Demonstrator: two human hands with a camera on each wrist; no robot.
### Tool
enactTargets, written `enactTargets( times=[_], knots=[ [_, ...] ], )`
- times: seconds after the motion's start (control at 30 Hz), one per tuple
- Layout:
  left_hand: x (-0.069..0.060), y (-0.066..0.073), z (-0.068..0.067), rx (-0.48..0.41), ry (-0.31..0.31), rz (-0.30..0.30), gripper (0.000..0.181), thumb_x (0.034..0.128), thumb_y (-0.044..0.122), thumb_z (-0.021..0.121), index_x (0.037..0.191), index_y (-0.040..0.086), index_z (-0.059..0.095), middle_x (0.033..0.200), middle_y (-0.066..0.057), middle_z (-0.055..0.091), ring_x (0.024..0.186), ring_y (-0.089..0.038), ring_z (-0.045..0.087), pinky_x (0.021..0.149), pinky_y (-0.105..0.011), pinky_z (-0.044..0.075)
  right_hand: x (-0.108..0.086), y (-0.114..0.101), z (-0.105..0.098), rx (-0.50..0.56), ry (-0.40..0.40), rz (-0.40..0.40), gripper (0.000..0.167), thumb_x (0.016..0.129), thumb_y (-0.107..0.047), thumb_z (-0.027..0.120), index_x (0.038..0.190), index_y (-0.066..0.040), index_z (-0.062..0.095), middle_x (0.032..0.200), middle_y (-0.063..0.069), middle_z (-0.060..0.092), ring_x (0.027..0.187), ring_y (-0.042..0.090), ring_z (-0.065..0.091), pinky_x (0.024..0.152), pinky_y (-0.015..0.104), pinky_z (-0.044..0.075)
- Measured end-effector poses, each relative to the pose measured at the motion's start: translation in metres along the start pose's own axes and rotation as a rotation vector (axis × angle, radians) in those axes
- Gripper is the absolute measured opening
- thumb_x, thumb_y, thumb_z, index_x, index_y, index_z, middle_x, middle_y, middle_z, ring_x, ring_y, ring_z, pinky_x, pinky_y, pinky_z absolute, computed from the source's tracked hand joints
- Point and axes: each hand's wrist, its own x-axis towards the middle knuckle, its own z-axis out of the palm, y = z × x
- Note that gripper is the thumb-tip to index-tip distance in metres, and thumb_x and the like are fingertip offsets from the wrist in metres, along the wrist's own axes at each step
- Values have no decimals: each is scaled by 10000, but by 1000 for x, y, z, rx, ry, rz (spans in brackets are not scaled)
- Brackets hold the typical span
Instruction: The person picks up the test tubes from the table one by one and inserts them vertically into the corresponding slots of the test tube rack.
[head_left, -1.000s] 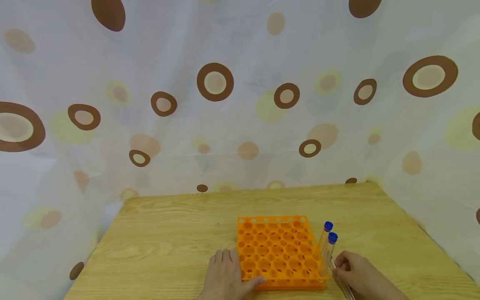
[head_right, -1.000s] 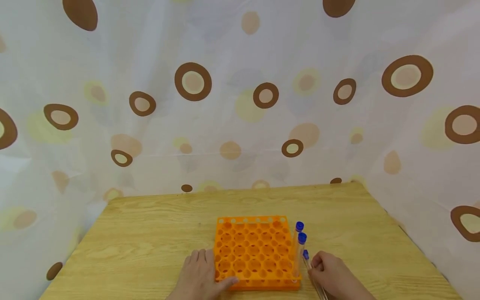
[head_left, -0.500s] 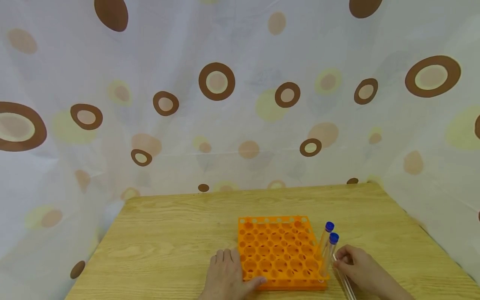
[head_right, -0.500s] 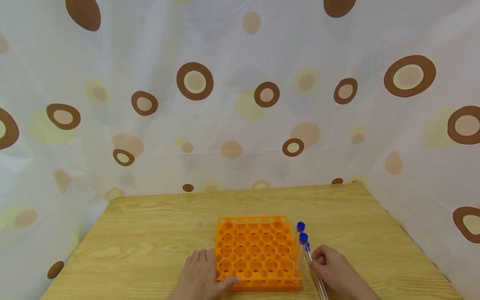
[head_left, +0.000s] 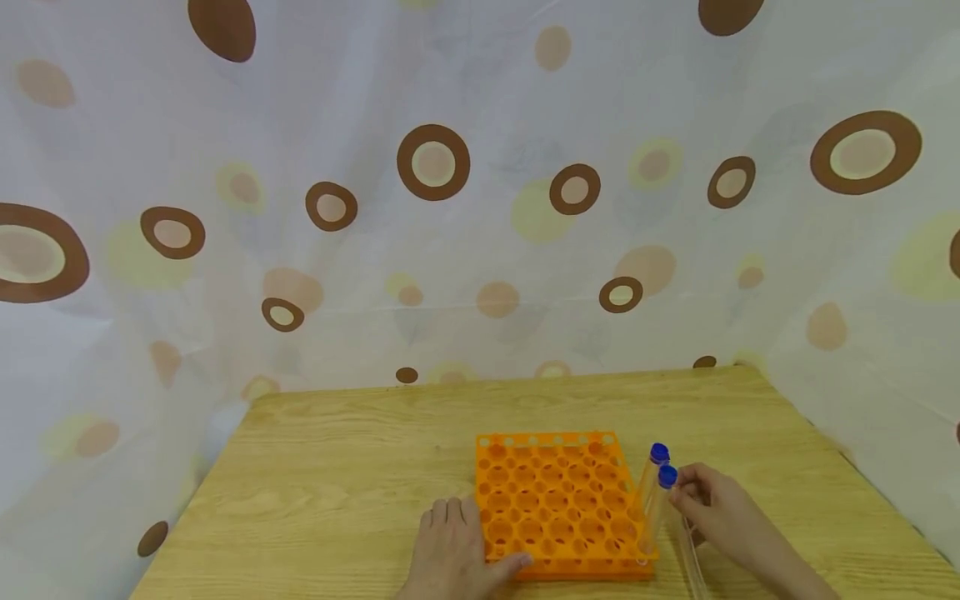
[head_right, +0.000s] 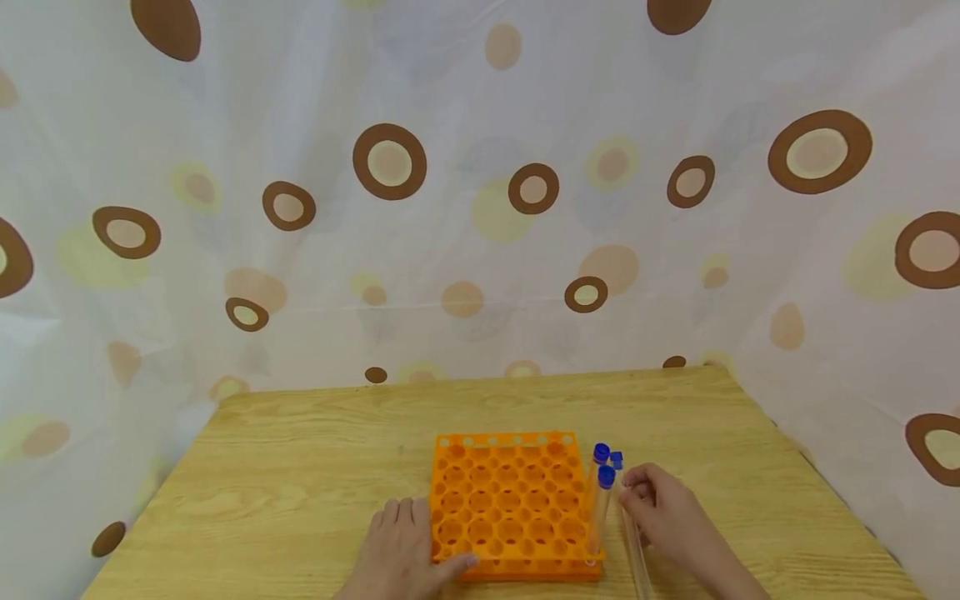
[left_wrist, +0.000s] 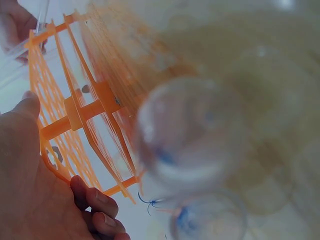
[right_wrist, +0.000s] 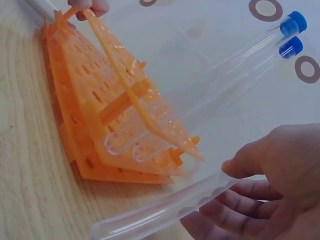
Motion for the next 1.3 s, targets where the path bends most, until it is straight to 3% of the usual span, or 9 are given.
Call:
enactTargets(
  times=[0.2,0.3,0.53,0.77,1.1,1.3],
  knots=[
    [0,-1,0,15,9,3,815,790,900,360,834,93,462,756,-39,435,709,-209,399,726,-355,403,4,-15,-2,-16,100,-40,306,1018,-106,527,1252,83,471,969,140,601,699,133,587,619,316,572],
    [-1,-1,1,18,17,2,821,786,903,364,840,90,469,761,-43,446,711,-211,404,727,-355,405,6,-22,-3,-30,159,-101,310,1034,-123,509,1265,76,455,1001,143,594,735,125,593,636,305,570],
    [0,-2,2,28,14,1,849,780,914,342,863,81,483,768,-46,452,717,-213,414,735,-361,413,9,-34,-2,-58,312,-323,263,1044,-130,492,1241,43,471,1093,117,558,853,25,566,703,219,558],
    [1,-2,1,1,-17,-6,832,786,909,341,857,89,469,769,-44,442,720,-215,408,734,-365,406,14,-40,4,-1,396,-539,178,1023,-6,475,1182,47,417,1036,7,494,884,61,568,733,168,536],
    [1,-2,0,1,-27,-5,830,788,908,341,858,91,469,765,-36,429,720,-207,397,734,-357,400,21,-45,12,138,411,-601,208,983,70,505,1168,82,409,1017,6,509,915,61,572,784,123,520],
    [1,-1,-1,-4,-15,2,819,792,898,364,852,88,470,762,-38,432,721,-210,400,732,-352,398,23,-45,16,149,370,-582,186,992,55,496,1154,57,406,991,-1,499,873,89,576,669,180,539]
  ],
)
